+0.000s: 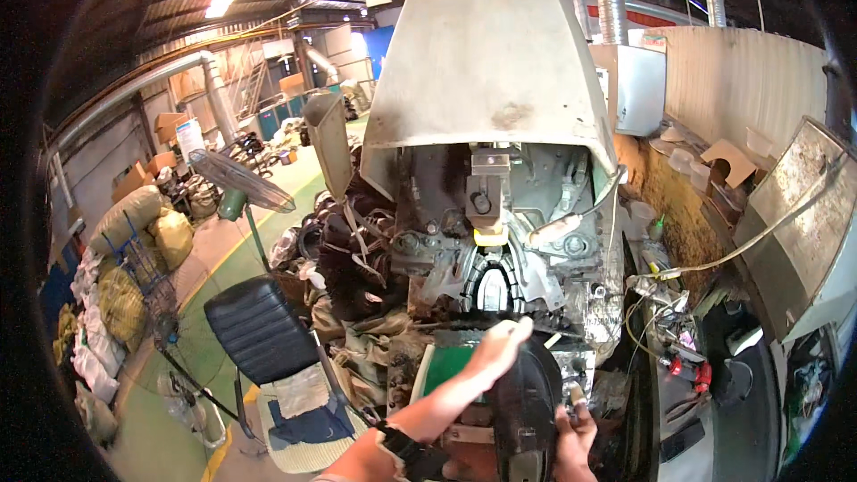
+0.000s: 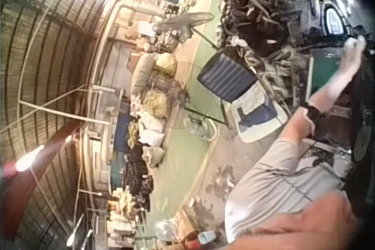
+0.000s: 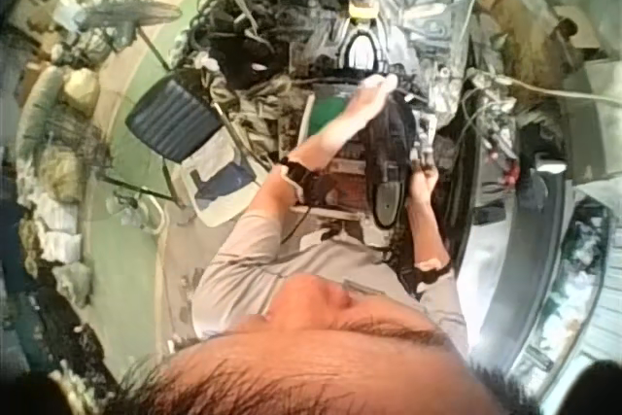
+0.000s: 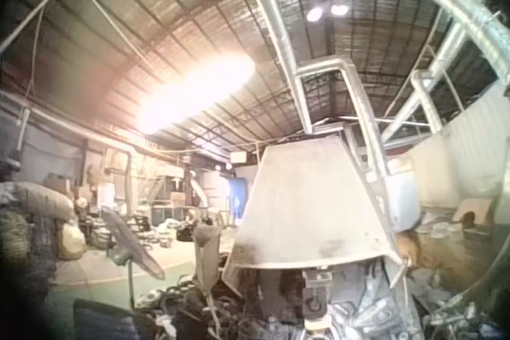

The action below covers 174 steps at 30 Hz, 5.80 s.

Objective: Using a shoe-lasting machine to pull and secure the upper over the last.

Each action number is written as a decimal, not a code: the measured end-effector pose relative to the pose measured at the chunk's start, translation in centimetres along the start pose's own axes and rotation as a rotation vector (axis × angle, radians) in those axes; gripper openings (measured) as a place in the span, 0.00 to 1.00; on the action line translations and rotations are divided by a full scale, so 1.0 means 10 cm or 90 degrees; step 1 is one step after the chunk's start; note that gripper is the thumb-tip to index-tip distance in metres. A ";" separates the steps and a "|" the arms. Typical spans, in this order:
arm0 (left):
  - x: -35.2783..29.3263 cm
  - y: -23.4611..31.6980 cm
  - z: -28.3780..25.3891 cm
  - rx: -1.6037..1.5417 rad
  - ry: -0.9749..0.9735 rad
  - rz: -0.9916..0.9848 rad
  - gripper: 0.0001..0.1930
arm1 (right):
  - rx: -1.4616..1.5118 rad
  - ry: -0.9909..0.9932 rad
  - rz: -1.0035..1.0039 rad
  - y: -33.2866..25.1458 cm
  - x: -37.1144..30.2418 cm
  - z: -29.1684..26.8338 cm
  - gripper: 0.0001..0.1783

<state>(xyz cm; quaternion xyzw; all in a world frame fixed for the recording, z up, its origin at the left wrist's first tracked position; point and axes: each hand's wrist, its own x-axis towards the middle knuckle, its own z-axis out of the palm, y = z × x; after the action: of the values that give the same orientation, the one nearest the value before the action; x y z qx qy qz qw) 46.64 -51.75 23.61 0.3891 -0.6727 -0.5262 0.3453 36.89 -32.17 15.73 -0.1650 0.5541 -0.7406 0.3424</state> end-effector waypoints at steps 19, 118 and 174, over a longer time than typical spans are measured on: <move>0.01 -0.45 -0.82 -0.547 0.184 -0.353 0.15 | 0.154 0.033 0.170 0.17 0.90 1.65 0.26; -1.33 -0.66 -2.59 -0.321 0.247 -0.045 0.16 | -0.563 -0.594 -0.457 -0.13 -0.50 0.74 0.33; -1.13 -0.31 7.39 0.752 -0.947 0.615 0.22 | 0.031 0.623 -0.050 0.50 -2.40 -4.42 0.47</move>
<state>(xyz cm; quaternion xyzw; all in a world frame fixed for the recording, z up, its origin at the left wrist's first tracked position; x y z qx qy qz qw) -12.22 -9.72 4.60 -0.2323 -0.9461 -0.0293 -0.2237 27.97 14.87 -0.33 0.1897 0.6258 -0.7564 0.0175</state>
